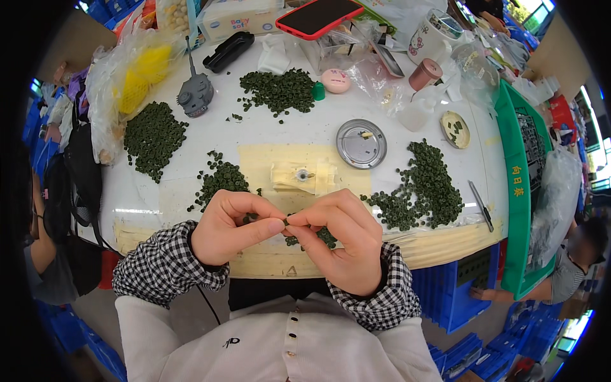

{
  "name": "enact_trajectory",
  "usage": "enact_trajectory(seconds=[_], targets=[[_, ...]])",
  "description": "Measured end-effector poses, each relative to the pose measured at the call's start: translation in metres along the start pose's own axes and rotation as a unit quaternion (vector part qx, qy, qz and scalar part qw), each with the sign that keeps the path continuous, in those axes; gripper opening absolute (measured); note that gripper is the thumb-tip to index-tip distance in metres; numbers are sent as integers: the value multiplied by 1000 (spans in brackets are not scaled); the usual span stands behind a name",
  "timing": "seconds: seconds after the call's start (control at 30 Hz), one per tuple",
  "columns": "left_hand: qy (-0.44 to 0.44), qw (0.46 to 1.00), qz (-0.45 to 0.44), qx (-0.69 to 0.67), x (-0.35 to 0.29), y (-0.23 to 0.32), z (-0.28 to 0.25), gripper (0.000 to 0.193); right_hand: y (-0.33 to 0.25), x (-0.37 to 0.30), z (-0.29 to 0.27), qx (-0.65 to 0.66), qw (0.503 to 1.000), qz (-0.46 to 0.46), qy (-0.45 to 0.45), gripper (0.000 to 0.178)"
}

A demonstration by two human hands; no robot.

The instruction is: Assembling small green plastic components onto white strips at a factory workbench.

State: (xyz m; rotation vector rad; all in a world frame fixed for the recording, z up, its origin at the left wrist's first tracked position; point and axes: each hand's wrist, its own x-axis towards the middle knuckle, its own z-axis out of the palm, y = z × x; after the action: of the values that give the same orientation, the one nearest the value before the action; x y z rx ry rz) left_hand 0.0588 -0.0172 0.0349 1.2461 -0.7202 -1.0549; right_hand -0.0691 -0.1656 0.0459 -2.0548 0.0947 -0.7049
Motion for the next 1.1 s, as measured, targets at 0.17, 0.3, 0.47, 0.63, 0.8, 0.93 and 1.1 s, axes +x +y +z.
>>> enact_trajectory(seconds=[0.17, 0.3, 0.47, 0.63, 0.8, 0.93, 1.1], targets=[[-1, 1000, -7, 9, -1, 2, 0, 14, 2, 0, 2, -16, 1000, -10, 6, 17], [2, 1000, -9, 2, -1, 3, 2, 13, 0, 0, 1, -35, 999, -14, 9, 18], [-5, 1000, -22, 18, 0, 3, -1, 12, 0, -1, 2, -43, 999, -8, 7, 20], [3, 1000, -19, -1, 0, 0, 0, 14, -1, 1, 3, -43, 999, -28, 3, 21], [2, 1000, -15, -6, -1, 1, 2, 14, -1, 1, 4, -44, 998, -41, 4, 22], [2, 1000, -12, -5, -1, 0, 2, 14, 0, 1, 4, -48, 997, -53, 5, 22], [10, 1000, -17, 1, -1, -1, 1, 14, 0, 1, 4, -13, 999, -31, -4, 19]])
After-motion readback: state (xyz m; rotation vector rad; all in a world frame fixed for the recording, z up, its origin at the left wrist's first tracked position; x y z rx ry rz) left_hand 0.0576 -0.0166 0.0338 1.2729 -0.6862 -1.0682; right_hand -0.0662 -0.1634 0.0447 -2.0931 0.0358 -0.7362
